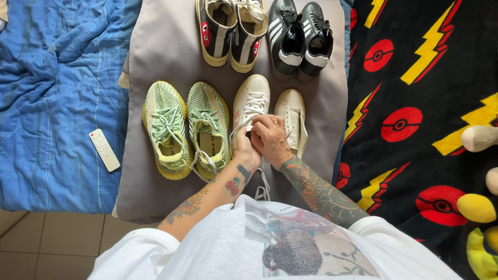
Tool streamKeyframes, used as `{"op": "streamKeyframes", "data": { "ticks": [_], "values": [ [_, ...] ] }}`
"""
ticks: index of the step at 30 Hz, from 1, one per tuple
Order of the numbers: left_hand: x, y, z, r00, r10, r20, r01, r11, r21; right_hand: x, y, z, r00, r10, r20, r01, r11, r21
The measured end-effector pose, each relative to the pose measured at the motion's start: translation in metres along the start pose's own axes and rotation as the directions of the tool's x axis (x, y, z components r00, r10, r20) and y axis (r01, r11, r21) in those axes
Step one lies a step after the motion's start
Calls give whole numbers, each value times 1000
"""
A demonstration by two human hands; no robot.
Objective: The person threads white shoelaces through the eyelets of a white sneaker and ties them into a bow. They repeat the process on the second shoe, adjusting the laces and knots.
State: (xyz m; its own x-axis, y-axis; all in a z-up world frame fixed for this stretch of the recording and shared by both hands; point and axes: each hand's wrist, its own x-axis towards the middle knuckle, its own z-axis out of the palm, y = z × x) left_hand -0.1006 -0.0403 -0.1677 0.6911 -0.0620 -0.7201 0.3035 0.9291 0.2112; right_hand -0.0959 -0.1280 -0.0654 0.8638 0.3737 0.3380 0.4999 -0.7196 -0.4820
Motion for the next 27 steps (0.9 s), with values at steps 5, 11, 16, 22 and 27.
{"op": "streamKeyframes", "data": {
  "ticks": [5, 11, 16, 22, 27],
  "values": [
    [36, -26, -18, 997, 16, -72, -21, 997, -69, -19, 6, -4, 991, 132, -21, -127, 981, 144],
    [52, -15, -28, 992, -126, -31, 116, 969, -217, -60, 11, 13, 799, 595, 91, -587, 737, 334],
    [62, -22, -35, 984, -173, -45, 164, 973, -162, -57, 23, 19, 431, 689, 583, -853, 102, 512],
    [86, -39, -42, 997, -51, -61, 43, 991, -123, 16, 35, -83, 652, 476, 590, -746, 262, 612],
    [75, -26, -33, 987, -157, -37, 143, 955, -260, 75, 12, -182, 829, 351, 436, -547, 338, 766]
  ]
}}
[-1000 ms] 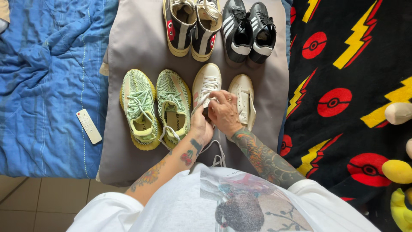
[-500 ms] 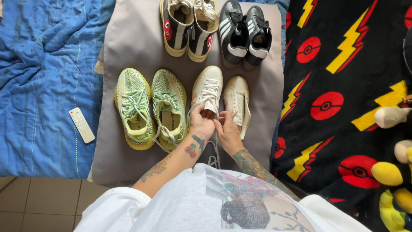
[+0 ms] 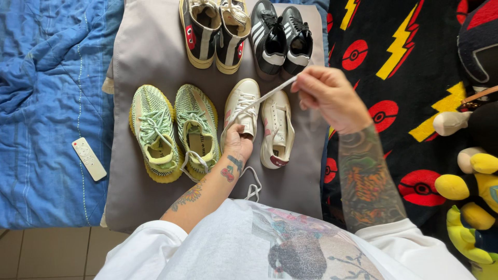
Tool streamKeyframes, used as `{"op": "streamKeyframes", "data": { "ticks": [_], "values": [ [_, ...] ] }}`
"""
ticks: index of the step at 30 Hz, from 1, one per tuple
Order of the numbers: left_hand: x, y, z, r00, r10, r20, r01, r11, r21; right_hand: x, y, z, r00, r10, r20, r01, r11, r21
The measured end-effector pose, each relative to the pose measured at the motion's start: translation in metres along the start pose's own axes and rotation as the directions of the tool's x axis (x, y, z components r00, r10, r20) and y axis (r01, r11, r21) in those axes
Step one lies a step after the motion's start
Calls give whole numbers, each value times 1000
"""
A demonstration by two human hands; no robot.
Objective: The person threads white shoelaces through the eyelets of a white sneaker and ties them into a bow. They repeat the process on the second shoe, adjusting the laces and knots.
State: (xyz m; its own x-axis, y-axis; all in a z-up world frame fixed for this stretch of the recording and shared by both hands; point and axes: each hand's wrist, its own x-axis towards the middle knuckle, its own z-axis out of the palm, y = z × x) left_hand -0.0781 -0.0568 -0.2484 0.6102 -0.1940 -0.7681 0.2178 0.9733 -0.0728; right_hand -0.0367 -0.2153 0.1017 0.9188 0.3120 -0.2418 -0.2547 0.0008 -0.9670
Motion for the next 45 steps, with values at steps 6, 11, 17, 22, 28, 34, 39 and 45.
{"op": "streamKeyframes", "data": {
  "ticks": [6, 11, 17, 22, 28, 34, 39, 45],
  "values": [
    [-42, 5, 23, 988, -60, 144, 50, 996, 70, 1, -34, 12, 993, -117, 1, 113, 962, 249],
    [-40, 3, 45, 996, -16, 92, 5, 992, 123, 22, -5, 26, 974, -86, 208, 95, 995, -35],
    [-26, -7, 41, 989, 142, 35, -146, 928, 344, 38, -4, 42, 947, -113, 300, 78, 989, 126],
    [-14, -11, 21, 983, 145, 115, -174, 934, 312, 52, -5, 49, 834, 41, 550, 99, 970, -223],
    [-14, -7, 20, 988, 100, -122, -52, 938, 343, 103, 53, 54, 860, 403, 314, 101, 468, -878],
    [-25, -7, 26, 997, 73, 35, -80, 944, 320, 135, 120, 38, 862, 223, 455, 341, 407, -847],
    [-24, -10, 26, 993, 114, -33, -95, 928, 360, 151, 141, 31, 822, 348, 450, 280, 441, -853],
    [-17, -9, 20, 988, 155, -14, -142, 938, 317, 151, 142, 34, 794, 224, 565, 470, 364, -804]
  ]
}}
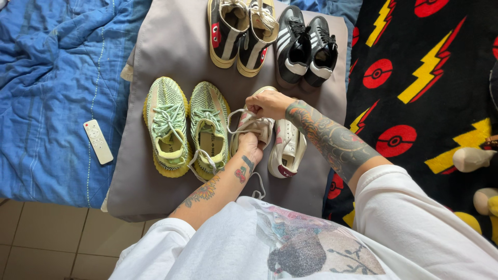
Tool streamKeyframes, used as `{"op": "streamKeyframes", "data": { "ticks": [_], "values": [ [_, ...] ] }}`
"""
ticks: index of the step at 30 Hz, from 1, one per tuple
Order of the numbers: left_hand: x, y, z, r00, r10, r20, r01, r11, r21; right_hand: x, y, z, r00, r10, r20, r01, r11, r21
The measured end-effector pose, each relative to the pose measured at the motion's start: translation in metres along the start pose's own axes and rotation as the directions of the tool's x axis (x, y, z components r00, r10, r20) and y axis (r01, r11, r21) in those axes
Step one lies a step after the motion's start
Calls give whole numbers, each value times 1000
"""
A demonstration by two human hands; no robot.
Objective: The person threads white shoelaces through the eyelets of a white sneaker and ties them into a bow. They repeat the process on the second shoe, adjusting the laces and knots.
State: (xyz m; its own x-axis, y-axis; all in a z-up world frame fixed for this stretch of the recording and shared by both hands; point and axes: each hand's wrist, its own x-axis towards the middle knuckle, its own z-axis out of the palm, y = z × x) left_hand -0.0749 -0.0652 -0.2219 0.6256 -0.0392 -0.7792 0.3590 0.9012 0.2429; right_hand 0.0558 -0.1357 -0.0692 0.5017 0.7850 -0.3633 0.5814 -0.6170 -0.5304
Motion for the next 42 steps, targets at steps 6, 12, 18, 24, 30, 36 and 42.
{"op": "streamKeyframes", "data": {
  "ticks": [6, 12, 18, 24, 30, 36, 42],
  "values": [
    [-2, 0, -1, 1000, -12, 27, 12, 1000, -14, -3, 1, 4, 951, -256, -171, 237, 964, -121],
    [-17, 7, 7, 999, 42, -33, -43, 998, -42, -1, 11, 15, 947, -321, -3, 308, 911, -274],
    [-20, 6, 14, 997, 55, -57, -57, 998, -41, -15, 8, 23, 969, -180, -169, 137, 961, -241],
    [13, -5, 0, 977, 212, 7, -209, 970, -125, -18, -3, 30, 916, -211, -343, 71, 924, -377],
    [21, 5, -4, 949, 275, 153, -277, 961, -8, -23, -5, 29, 830, 357, -428, -121, 865, 488],
    [-60, 118, 2, 834, -522, 176, 164, 541, 825, -45, -19, 24, 793, 124, -597, -83, 992, 96],
    [-92, 198, 106, 451, 40, 892, -870, -207, 448, -54, -45, -1, 784, 286, -551, 53, 854, 518]
  ]
}}
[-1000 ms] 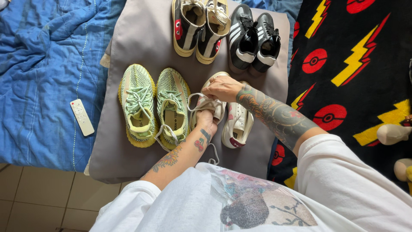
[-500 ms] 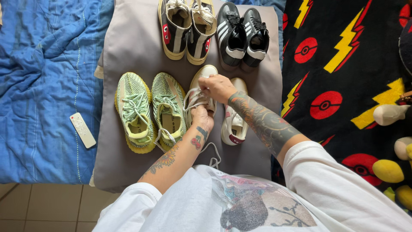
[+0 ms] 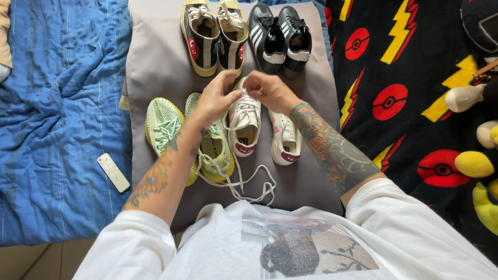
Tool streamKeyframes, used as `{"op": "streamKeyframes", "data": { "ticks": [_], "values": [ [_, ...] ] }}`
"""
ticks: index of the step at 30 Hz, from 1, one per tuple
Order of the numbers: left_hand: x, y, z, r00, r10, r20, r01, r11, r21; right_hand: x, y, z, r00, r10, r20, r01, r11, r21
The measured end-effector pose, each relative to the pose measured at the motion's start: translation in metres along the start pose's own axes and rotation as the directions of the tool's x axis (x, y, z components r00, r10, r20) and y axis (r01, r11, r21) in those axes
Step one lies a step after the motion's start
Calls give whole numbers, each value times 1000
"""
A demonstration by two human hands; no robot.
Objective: The person threads white shoelaces through the eyelets of a white sneaker and ties them into a bow. They repeat the process on the second shoe, adjusting the laces and knots.
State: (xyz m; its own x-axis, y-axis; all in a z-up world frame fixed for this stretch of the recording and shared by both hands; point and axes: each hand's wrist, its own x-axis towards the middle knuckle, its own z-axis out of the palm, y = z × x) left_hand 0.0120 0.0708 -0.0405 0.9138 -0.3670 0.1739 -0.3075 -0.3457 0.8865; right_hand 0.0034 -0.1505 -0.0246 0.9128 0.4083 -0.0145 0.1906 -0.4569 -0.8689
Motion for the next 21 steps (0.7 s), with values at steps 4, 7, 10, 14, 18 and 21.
{"op": "streamKeyframes", "data": {
  "ticks": [4, 7, 10, 14, 18, 21],
  "values": [
    [30, 42, -21, 914, -81, 397, 251, 882, -398, 9, -41, -24, 977, -107, -183, 136, 979, 154],
    [29, 76, -37, 929, -80, 361, 255, 846, -469, 0, -76, -49, 926, -164, -339, 289, 888, 359],
    [19, 106, -55, 943, 3, 331, 203, 785, -586, -15, -98, -67, 898, -165, -408, 375, 771, 514],
    [15, 139, -61, 934, 116, 337, 118, 791, -600, -31, -80, -57, 942, -142, -304, 329, 569, 753],
    [9, 155, -59, 896, 138, 422, 140, 814, -563, -28, -11, -6, 968, 127, -216, 11, 838, 545],
    [4, 163, -52, 872, 205, 445, 140, 766, -628, -21, 37, 50, 977, 90, -191, -93, 996, -8]
  ]
}}
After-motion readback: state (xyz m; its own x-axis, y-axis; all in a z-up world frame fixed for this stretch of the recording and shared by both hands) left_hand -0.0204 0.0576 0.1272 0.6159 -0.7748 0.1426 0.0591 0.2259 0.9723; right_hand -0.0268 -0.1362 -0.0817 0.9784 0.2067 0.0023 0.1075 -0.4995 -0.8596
